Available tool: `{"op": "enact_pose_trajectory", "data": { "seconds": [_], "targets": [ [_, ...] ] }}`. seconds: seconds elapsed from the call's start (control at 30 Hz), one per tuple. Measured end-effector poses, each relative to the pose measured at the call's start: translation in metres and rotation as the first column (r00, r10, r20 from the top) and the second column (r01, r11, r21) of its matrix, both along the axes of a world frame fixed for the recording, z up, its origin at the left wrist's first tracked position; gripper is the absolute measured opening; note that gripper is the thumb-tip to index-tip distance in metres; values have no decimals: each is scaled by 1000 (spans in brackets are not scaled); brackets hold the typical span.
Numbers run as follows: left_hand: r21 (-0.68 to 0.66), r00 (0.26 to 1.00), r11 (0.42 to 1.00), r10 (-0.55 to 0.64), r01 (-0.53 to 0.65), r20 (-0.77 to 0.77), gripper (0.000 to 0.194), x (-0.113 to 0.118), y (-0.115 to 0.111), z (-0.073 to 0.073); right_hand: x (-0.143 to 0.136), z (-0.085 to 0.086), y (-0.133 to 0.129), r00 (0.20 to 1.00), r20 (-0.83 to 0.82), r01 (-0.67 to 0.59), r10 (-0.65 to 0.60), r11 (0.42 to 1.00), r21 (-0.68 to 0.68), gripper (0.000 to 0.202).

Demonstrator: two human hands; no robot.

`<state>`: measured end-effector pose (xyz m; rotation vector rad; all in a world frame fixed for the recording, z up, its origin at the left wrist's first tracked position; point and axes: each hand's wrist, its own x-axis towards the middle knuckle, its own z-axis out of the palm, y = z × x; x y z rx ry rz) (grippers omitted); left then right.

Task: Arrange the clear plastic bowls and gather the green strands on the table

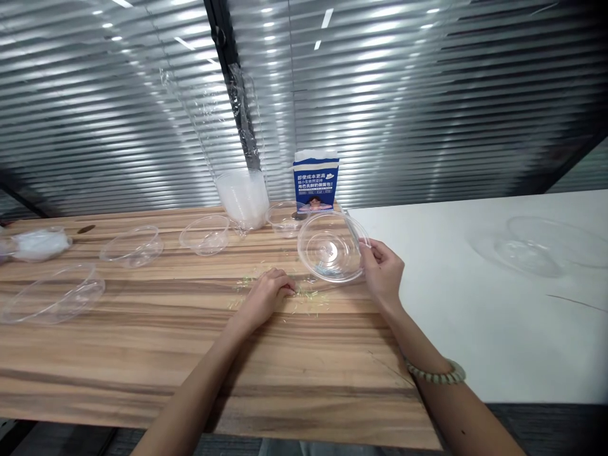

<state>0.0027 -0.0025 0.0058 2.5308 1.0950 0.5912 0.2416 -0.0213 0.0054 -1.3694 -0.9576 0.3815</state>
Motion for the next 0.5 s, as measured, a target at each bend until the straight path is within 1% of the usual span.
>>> {"op": "enact_pose_trajectory", "data": {
  "seconds": [0.17,0.3,0.4,0.5],
  "targets": [
    [35,998,999,3,-1,-64,9,-1,1,-2,0,-1,0,1000,24,-4,4,1000,-3,36],
    [79,996,997,25,-18,-84,8,0,0,-2,1,-3,1,996,85,18,-18,1000,1,37],
    [91,998,994,67,-67,2,10,-1,0,2,1,-3,1,991,128,32,-34,999,14,36],
    [100,975,986,114,-135,190,11,-2,-1,11,2,-2,2,984,162,68,-72,997,31,36]
  ]
}}
